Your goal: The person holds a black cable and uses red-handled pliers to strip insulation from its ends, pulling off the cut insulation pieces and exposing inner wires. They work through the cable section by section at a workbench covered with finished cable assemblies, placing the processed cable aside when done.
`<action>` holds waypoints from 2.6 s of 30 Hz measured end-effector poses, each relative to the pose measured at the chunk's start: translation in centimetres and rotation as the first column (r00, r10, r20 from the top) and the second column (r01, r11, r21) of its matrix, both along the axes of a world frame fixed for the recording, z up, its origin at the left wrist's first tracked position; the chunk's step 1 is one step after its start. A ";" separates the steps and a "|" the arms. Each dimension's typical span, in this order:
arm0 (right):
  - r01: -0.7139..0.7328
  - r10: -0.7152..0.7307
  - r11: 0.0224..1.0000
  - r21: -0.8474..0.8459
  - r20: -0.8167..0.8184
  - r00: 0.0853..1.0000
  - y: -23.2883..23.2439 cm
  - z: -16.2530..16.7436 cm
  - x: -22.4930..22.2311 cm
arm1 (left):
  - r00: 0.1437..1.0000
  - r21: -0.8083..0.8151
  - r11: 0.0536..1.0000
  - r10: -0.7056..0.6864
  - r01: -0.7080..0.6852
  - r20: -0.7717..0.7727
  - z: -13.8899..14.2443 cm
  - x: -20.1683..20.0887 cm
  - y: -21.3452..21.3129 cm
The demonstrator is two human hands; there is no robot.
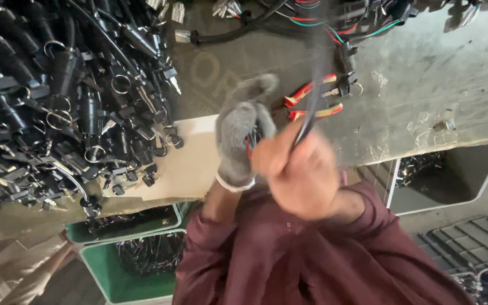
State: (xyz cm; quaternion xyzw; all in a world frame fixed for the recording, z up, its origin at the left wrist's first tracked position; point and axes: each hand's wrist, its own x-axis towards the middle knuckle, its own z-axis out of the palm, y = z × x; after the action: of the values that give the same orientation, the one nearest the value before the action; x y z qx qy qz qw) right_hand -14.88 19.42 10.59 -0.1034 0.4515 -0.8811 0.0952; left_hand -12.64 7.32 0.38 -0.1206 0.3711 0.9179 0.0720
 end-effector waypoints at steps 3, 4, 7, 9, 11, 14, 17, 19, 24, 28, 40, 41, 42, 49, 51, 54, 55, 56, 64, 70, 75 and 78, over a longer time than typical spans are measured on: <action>0.271 -0.053 0.606 0.748 -0.302 0.952 1.3 -0.1 1.0 | 0.980 0.003 0.985 -0.171 0.172 -0.097 -0.2 -0.5 0.1; 0.187 -0.124 0.830 0.526 -0.153 0.980 2.5 -0.5 1.2 | 0.965 -0.064 0.979 -0.204 0.196 -0.163 0.2 -0.5 0.2; 0.074 -0.066 0.988 0.135 -0.063 0.996 4.9 -1.3 1.5 | 0.846 -0.429 0.887 -0.356 0.171 -0.397 2.4 -0.6 -0.4; 0.125 0.150 0.811 0.571 -0.410 0.900 5.1 -0.9 1.3 | 0.863 -0.130 0.979 -0.201 0.159 -0.463 4.6 -0.3 -1.0; 0.330 0.450 0.466 0.821 -0.541 0.711 3.9 -0.2 0.8 | 0.866 0.161 0.977 -0.042 0.140 -0.499 6.3 0.0 -1.9; 0.360 0.537 0.346 0.867 -0.497 0.682 1.6 0.0 -0.2 | 0.883 0.415 0.907 0.142 0.065 -0.448 7.3 0.7 -2.5; 0.381 0.462 0.422 0.823 -0.557 0.690 1.3 -1.0 -0.4 | 0.947 0.005 0.993 0.115 -0.119 -0.300 6.1 1.4 -2.5; 0.403 0.420 0.418 0.814 -0.567 0.709 1.9 -2.1 0.1 | 0.946 0.165 0.976 0.181 -0.140 -0.268 5.2 1.8 -2.8; 0.406 0.449 0.355 0.842 -0.535 0.716 2.8 -3.3 1.0 | 0.926 0.507 0.855 0.271 -0.107 -0.262 4.9 1.3 -3.9; 0.444 0.449 0.346 0.826 -0.562 0.695 2.1 -2.5 0.7 | 0.901 0.392 0.906 0.295 -0.158 -0.318 5.7 0.8 -4.0; 0.496 0.590 0.052 0.867 -0.428 0.685 3.4 -1.3 1.2 | 0.921 0.405 0.901 0.283 -0.159 -0.269 2.0 1.0 -5.6; 0.513 0.568 0.029 0.858 -0.436 0.698 3.2 -0.9 0.9 | 0.929 0.430 0.894 0.257 -0.124 -0.267 1.6 1.0 -5.6; 0.531 0.542 0.002 0.847 -0.448 0.712 2.8 -0.5 0.5 | 0.941 0.389 0.908 0.255 -0.155 -0.222 1.3 1.1 -5.5; 0.472 0.268 0.529 0.706 -0.666 0.696 -1.1 0.0 -0.5 | 0.970 0.103 0.983 0.171 -0.154 -0.175 2.3 3.1 -4.3; 0.403 0.219 0.582 0.707 -0.613 0.759 -1.8 -0.8 -0.5 | 0.951 0.064 0.991 0.129 -0.115 -0.280 3.4 3.2 -4.6; 0.443 0.157 0.652 0.615 -0.682 0.715 -2.1 -1.8 -0.5 | 0.950 -0.002 0.984 0.170 -0.177 -0.262 4.5 2.9 -5.1; 0.439 0.165 0.655 0.615 -0.683 0.711 -2.1 -2.0 -0.5 | 0.958 -0.044 0.980 0.181 -0.196 -0.223 4.6 2.7 -5.1; 0.437 0.168 0.655 0.616 -0.683 0.711 -2.1 -2.1 -0.5 | 0.965 -0.085 0.975 0.189 -0.206 -0.181 4.5 2.6 -5.1; 0.220 0.168 0.652 0.726 -0.421 0.891 -1.1 -1.4 -0.1 | 0.965 -0.257 0.941 0.173 -0.221 -0.198 3.1 2.7 -4.1; -0.240 0.287 0.807 0.539 -0.002 0.958 0.2 -3.0 -1.4 | 0.981 -0.476 0.866 0.078 -0.156 -0.180 3.9 2.2 -5.1; -0.267 0.281 0.848 0.459 0.038 0.959 0.3 -4.0 -1.1 | 0.966 -0.661 0.743 -0.083 -0.105 -0.246 5.2 1.6 -7.1; -0.253 0.211 0.888 0.383 0.150 0.966 0.3 -3.9 -0.9 | 0.931 -0.841 0.526 -0.230 -0.125 -0.282 5.4 1.3 -8.0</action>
State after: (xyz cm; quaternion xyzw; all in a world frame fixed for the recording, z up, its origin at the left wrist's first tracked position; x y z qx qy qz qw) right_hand -15.73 19.69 6.72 -0.0891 0.6003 -0.7570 0.2421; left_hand -11.36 -0.67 5.83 0.0412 0.7800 0.6234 -0.0369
